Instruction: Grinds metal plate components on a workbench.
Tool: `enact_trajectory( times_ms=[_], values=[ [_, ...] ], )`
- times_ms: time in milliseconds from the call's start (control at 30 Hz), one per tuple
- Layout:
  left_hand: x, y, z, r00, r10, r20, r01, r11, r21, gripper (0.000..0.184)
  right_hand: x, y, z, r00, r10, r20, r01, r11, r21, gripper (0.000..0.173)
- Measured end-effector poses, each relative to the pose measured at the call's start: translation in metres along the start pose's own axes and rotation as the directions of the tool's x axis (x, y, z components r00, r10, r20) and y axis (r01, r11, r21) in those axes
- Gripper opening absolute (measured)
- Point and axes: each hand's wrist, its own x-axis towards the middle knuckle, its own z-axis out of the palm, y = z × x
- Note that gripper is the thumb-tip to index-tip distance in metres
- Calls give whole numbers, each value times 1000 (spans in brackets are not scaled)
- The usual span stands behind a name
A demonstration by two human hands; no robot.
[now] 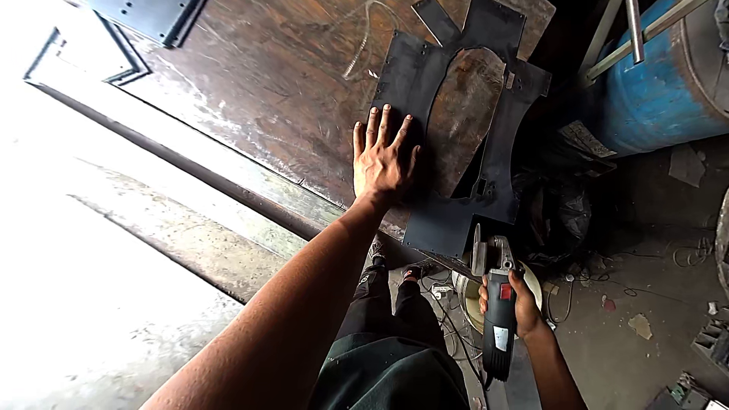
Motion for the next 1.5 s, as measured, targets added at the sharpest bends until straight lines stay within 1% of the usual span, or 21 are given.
enact_trajectory(
  times_ms=[100, 267, 333, 400, 433, 467, 533, 567, 600, 633, 667, 700, 733, 767, 800, 867, 933, 967, 1133, 1300, 1500],
  values=[
    [0, -1, 1, 1000, 1, -1, -1, 1000, 0, 65, 2, 13, 5, 999, 11, -32, -11, 1000, -2, 85],
    [0, -1, 1, 1000, -2, -5, 2, 1000, -24, 65, -25, 63, 13, 997, -10, -72, 12, 999, 34, 84],
    [-1, -1, -1, 1000, 7, 1, -7, 999, -32, 65, -41, 80, 20, 993, -35, -113, 30, 999, -44, 77],
    [-2, -1, -2, 1000, 17, -5, -17, 999, -42, 65, -56, 89, 26, 989, -44, -144, 12, 977, -213, 63],
    [-2, 0, -3, 1000, 21, -7, -21, 999, -45, 66, -63, 94, 26, 989, -43, -144, 2, 961, -277, 60],
    [-2, 1, -4, 1000, 24, -11, -25, 998, -52, 66, -69, 96, 25, 988, -51, -148, 2, 950, -311, 60],
    [1, 1, -4, 999, 24, -28, -25, 998, -60, 68, -79, 91, 22, 979, -81, -185, 20, 949, -313, 65],
    [1, 2, -4, 999, 21, -26, -22, 998, -58, 69, -86, 83, 22, 965, -125, -232, 35, 933, -357, 61],
    [0, 2, -4, 1000, 18, -21, -19, 998, -57, 71, -91, 72, 21, 932, -204, -300, 42, 882, -469, 57],
    [-2, 2, -4, 1000, 19, -19, -20, 998, -57, 72, -96, 58, 19, 884, -306, -353, 25, 786, -617, 57],
    [-2, 1, -4, 1000, 26, -17, -27, 998, -58, 73, -100, 40, 17, 825, -411, -388, -56, 624, -780, 63],
    [-2, 0, -5, 999, 35, -14, -36, 998, -60, 73, -103, 20, 16, 768, -499, -402, -199, 410, -890, 73],
    [-2, 0, -4, 999, 40, -16, -41, 997, -61, 72, -106, -1, 16, 723, -562, -402, -343, 213, -915, 82],
    [-2, -1, -3, 999, 42, -23, -43, 997, -63, 71, -108, -19, 17, 694, -606, -390, -450, 57, -891, 89],
    [-3, -1, -2, 999, 41, -29, -43, 997, -66, 71, -109, -33, 16, 669, -641, -376, -532, -60, -845, 93],
    [-3, -1, -1, 999, 33, -31, -35, 997, -70, 71, -106, -53, 16, 640, -703, -311, -607, -215, -765, 97],
    [-2, -1, 0, 999, 27, -19, -28, 997, -65, 71, -99, -62, 16, 633, -735, -245, -623, -295, -724, 100],
    [-2, -1, -1, 1000, 23, -17, -24, 998, -61, 71, -93, -64, 17, 632, -743, -220, -618, -312, -722, 99],
    [-2, -1, -1, 1000, 21, -21, -22, 998, -66, 72, -63, -66, 39, 666, -716, -211, -575, -312, -757, 95],
    [-1, -2, 0, 999, 24, -38, -26, 997, -66, 71, -41, -65, 50, 650, -758, -45, -474, -359, -804, 89],
    [-1, -1, 1, 999, 28, -25, -29, 999, -43, 73, -22, -66, 55, 651, -757, 56, -445, -440, -780, 87]
  ],
)
